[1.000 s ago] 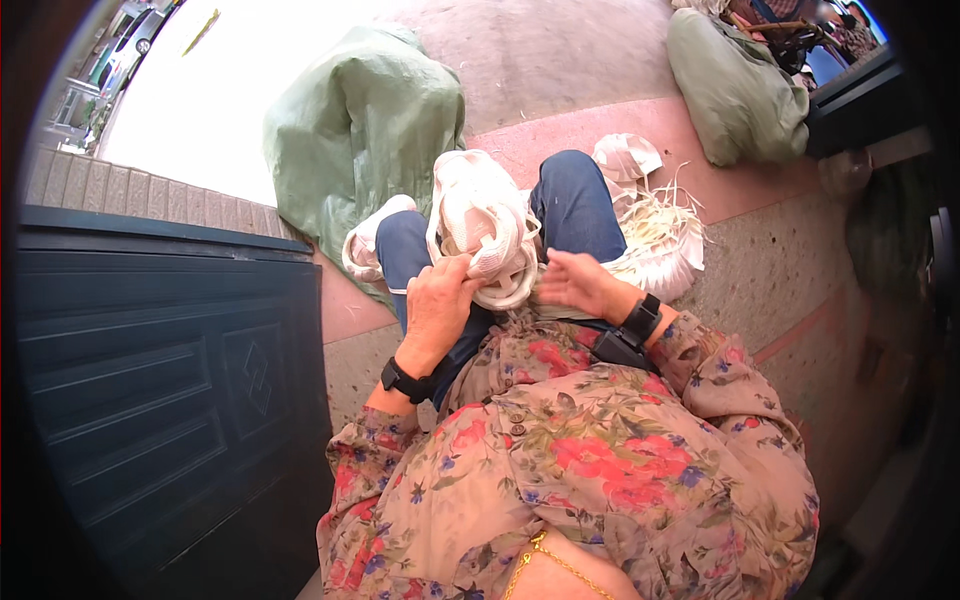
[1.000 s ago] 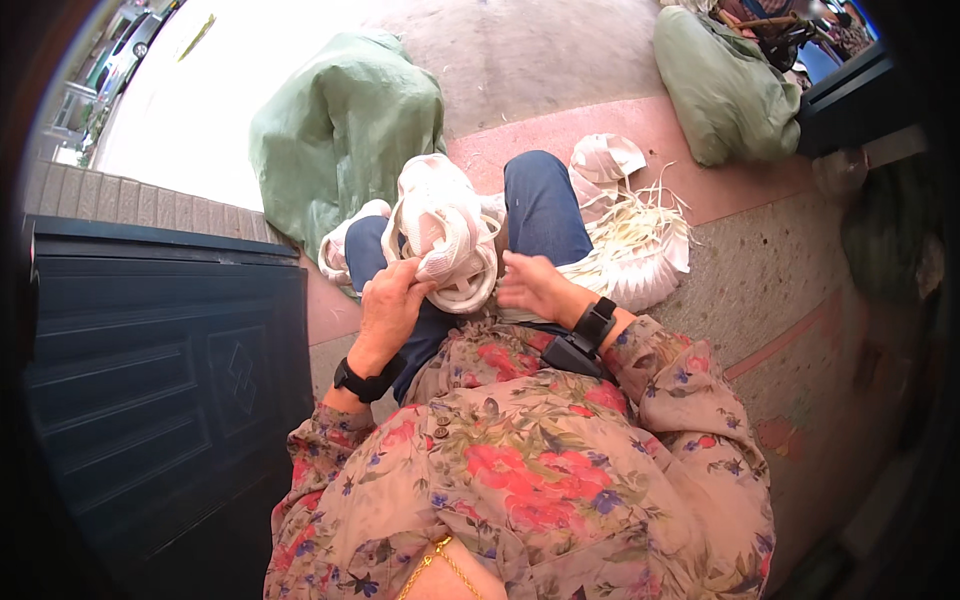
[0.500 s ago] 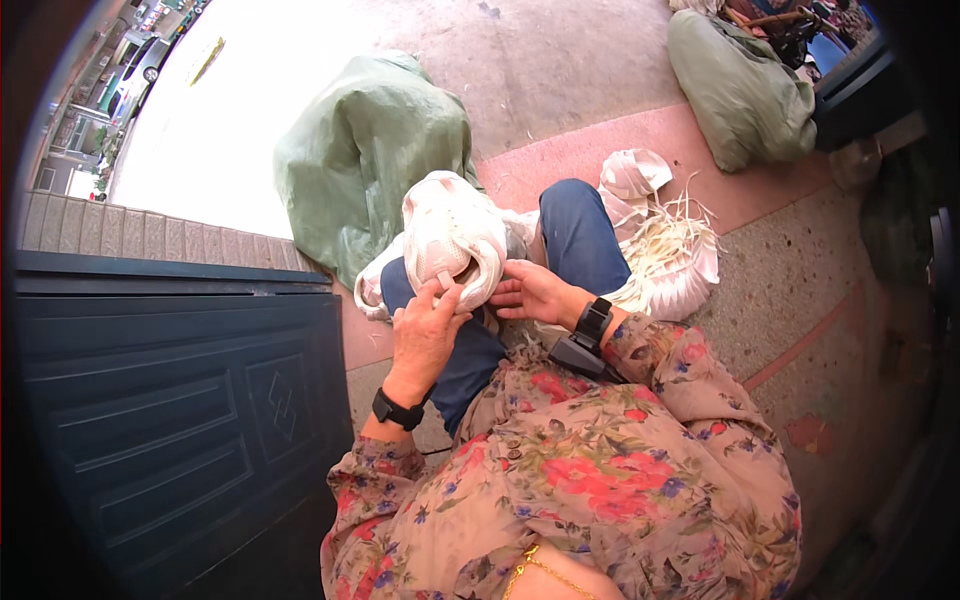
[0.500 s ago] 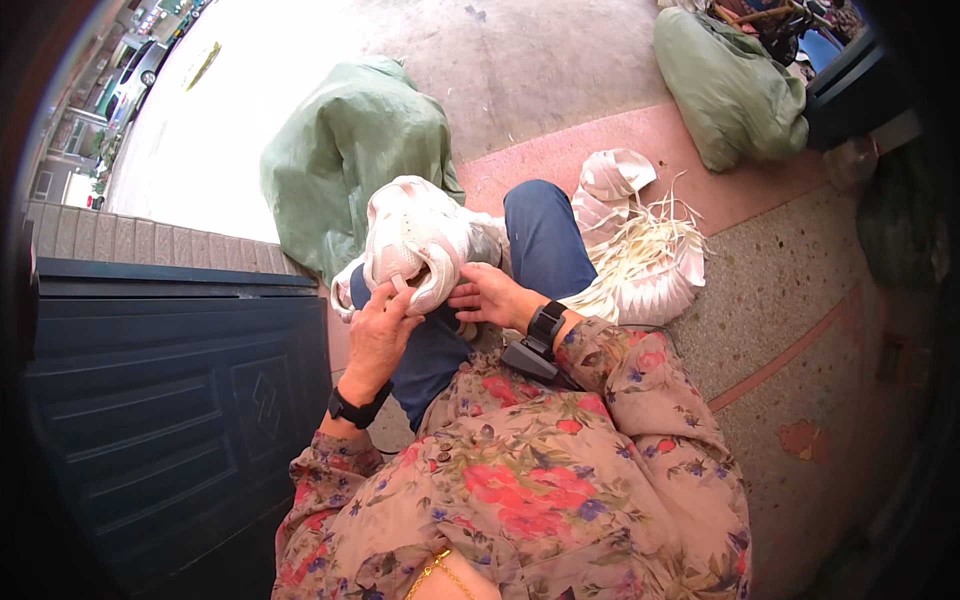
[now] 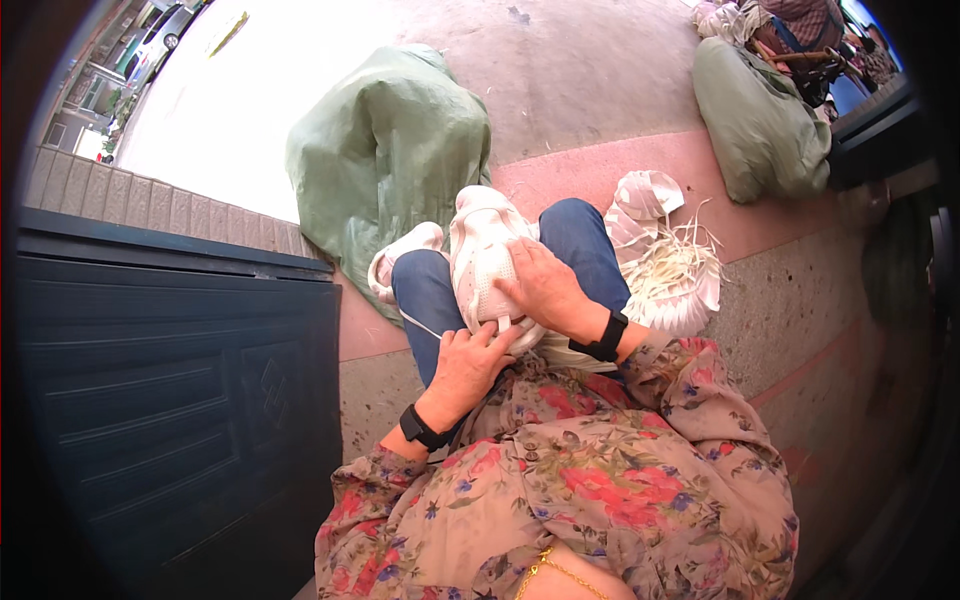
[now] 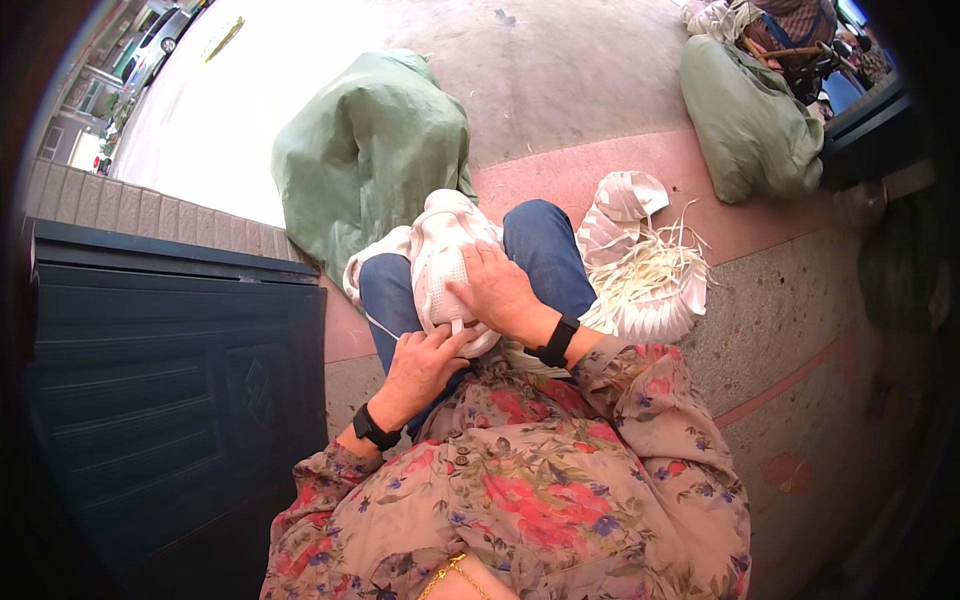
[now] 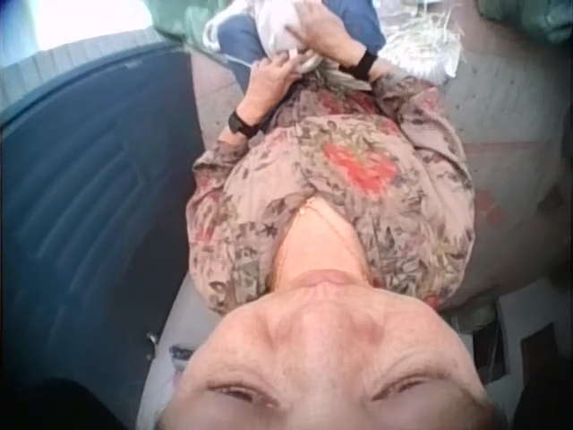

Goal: The recorder is threading laces through the eyelets of several white sneakers.

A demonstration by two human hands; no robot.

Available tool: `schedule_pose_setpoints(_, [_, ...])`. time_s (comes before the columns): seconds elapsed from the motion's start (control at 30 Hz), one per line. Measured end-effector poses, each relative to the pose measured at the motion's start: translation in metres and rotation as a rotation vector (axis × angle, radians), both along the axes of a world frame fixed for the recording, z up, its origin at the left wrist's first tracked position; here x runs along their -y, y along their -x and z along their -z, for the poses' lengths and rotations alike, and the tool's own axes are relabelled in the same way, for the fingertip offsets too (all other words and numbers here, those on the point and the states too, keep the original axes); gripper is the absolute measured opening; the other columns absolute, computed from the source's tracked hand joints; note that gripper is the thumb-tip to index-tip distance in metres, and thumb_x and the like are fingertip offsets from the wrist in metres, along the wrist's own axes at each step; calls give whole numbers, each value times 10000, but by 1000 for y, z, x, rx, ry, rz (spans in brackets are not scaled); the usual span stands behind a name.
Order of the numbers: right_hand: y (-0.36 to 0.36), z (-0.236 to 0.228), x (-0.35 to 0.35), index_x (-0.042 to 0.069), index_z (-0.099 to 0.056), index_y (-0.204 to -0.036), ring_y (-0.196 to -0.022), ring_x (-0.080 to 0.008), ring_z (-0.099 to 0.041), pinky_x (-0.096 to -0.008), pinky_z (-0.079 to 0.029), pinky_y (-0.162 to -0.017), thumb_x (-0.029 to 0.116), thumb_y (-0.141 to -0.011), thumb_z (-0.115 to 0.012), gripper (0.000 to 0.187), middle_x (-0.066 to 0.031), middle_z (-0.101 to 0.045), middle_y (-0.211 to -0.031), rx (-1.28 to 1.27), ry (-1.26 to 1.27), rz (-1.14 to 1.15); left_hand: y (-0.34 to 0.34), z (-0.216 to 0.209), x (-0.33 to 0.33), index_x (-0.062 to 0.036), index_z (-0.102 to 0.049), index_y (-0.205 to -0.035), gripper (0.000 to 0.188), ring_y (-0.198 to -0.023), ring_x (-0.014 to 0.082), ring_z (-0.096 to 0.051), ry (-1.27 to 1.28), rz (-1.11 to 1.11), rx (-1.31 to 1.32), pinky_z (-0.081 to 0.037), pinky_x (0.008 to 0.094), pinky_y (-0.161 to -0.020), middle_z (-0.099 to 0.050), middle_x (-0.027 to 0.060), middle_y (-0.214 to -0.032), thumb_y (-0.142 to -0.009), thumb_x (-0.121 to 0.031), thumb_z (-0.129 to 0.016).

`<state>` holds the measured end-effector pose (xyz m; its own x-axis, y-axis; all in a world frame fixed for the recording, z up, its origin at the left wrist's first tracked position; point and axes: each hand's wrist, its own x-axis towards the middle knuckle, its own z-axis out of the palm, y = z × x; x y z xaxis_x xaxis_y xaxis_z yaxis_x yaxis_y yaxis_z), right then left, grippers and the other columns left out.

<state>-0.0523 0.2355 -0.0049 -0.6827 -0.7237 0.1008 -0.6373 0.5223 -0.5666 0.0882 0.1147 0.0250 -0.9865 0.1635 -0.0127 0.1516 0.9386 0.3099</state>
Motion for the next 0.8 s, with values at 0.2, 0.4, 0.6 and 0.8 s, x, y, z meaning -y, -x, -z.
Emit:
schedule_pose_setpoints(0.2, [-18,19,-6,-67,-419,-1168,-1064,-367,-496,-387,-427,-880,223,-846,-515,444,-256,-509,-1117,47,43,-19,12,-7,18,10,-503,-1050,410,-683,375,-581,-291,-568,-128,-462,426,-613,-600,208,-850,-754,-225,-661])
schedule_pose_setpoints(0.4, [-22,46,-6,-78,-406,-1175,-1089,-392,-475,-398,-416,-907,216,-852,-511,449,-287,-486,-1137,48,91,-18,21,38,22,40,-476,-919,269,-711,416,-580,-316,-356,126,-464,472,-620,-575,266,-734,-803,-178,-581])
schedule_pose_setpoints(0.6, [-18,61,-1,-77,-368,-1200,-1102,-409,-451,-405,-404,-918,197,-851,-514,467,-291,-449,-1171,30,148,-25,30,44,25,53,-475,-957,253,-705,419,-580,-311,-366,132,-466,478,-630,-576,266,-734,-813,-142,-547])
schedule_pose_setpoints(0.8, [-17,60,1,-82,-331,-1222,-1147,-407,-406,-414,-357,-960,174,-846,-518,491,-291,-410,-1208,80,110,-8,32,50,25,57,-474,-979,265,-704,421,-579,-292,-387,112,-465,479,-634,-578,259,-731,-817,-144,-533])
